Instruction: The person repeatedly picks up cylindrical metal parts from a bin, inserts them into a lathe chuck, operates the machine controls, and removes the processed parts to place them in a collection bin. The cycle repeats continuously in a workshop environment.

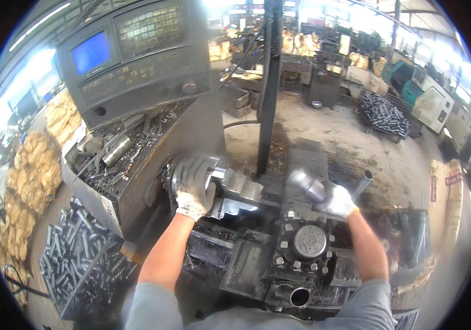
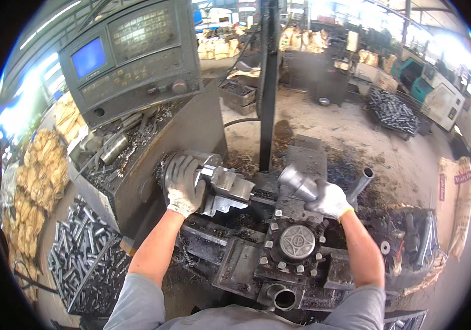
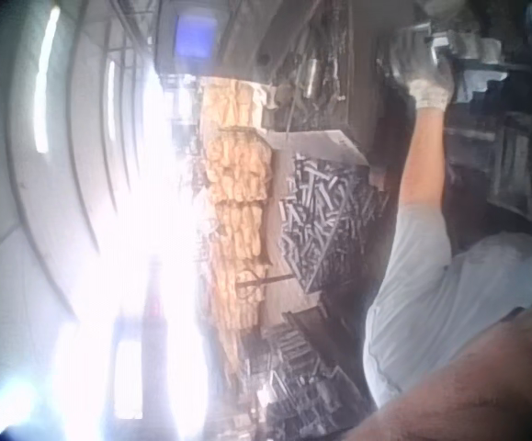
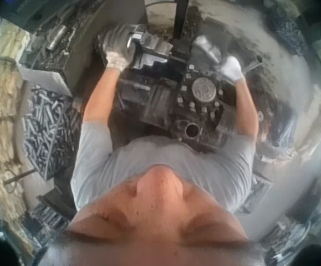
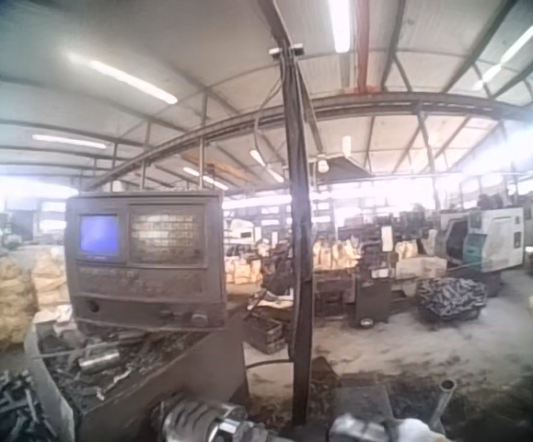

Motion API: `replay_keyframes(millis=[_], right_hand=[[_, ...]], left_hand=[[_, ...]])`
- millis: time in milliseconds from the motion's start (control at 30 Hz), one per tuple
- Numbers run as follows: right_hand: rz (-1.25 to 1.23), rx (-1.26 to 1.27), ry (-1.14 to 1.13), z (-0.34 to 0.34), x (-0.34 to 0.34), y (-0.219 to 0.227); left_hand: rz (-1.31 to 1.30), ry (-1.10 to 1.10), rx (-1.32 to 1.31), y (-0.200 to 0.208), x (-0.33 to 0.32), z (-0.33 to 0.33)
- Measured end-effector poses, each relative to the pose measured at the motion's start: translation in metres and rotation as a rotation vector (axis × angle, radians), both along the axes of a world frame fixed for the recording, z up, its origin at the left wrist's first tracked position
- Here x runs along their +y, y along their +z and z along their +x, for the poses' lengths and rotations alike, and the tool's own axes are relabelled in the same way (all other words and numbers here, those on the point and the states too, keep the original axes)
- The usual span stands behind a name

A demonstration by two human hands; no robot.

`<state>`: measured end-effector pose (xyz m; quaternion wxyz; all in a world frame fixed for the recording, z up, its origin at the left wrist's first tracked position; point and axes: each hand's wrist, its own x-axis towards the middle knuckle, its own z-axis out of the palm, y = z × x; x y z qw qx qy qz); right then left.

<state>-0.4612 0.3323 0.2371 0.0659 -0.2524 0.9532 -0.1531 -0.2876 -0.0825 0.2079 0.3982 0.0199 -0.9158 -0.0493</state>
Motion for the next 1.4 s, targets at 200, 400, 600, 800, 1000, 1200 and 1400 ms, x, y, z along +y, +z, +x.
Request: replay_keyframes(millis=[200,400,600,800,1000,1200,1400], right_hand=[[-0.528,0.478,-0.326,0.078,0.008,0.072],[-0.913,-0.48,-0.123,0.255,-0.03,0.106],[-1.119,-1.199,-0.435,0.355,-0.104,-0.047],[-0.668,-0.843,-0.298,0.39,-0.081,-0.135],[-0.557,-0.551,-0.417,0.4,-0.067,-0.169],[-0.531,-0.624,-0.572,0.537,0.122,-0.16],[-0.66,-0.356,-1.88,0.633,0.231,-0.266]], left_hand=[[-0.023,-0.056,0.022,0.014,-0.003,0.003],[0.54,-0.667,-0.173,0.03,0.046,0.081],[2.054,-0.674,-0.724,-0.085,0.123,0.178],[1.917,-0.372,-0.731,-0.135,0.137,0.194],[2.17,-0.573,-0.834,-0.119,0.137,0.198],[2.243,-0.658,-0.727,-0.109,0.105,0.213],[2.008,-0.538,-0.869,-0.114,0.086,0.212]])
